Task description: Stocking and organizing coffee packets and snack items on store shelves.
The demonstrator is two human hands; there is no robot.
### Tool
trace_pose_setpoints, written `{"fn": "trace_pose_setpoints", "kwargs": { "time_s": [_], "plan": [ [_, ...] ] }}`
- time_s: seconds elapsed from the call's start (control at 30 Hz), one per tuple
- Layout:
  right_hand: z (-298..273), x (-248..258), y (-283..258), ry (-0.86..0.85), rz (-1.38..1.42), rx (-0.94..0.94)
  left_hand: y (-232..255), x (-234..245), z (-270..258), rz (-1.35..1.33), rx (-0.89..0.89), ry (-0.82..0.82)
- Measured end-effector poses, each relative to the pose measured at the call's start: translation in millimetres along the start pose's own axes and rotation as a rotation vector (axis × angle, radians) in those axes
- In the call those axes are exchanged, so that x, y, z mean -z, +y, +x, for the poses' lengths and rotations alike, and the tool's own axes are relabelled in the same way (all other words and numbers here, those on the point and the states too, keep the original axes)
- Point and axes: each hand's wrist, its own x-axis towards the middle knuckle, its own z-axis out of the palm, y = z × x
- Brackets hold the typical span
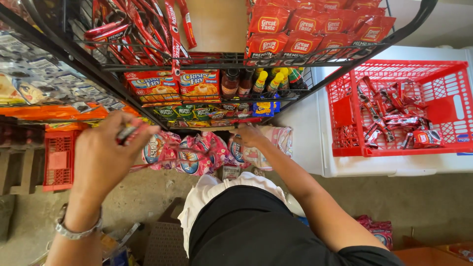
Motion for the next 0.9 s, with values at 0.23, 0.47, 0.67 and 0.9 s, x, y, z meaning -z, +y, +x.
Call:
{"fn": "trace_pose_setpoints", "kwargs": {
  "time_s": [0.23,0.47,0.67,0.9],
  "plan": [
    [-52,147,-135,0.307,0.584,0.504,29,-36,12,-0.029,-0.240,-0.243],
    [-30,140,-179,0.371,0.851,0.759,61,-47,20,-0.065,-0.580,-0.111],
    [-16,115,-171,0.009,1.102,0.417,54,-9,27,-0.044,-0.591,0.097],
    [-14,104,-124,0.303,0.816,0.357,-27,8,22,-0.306,-0.291,0.198]
  ]
}}
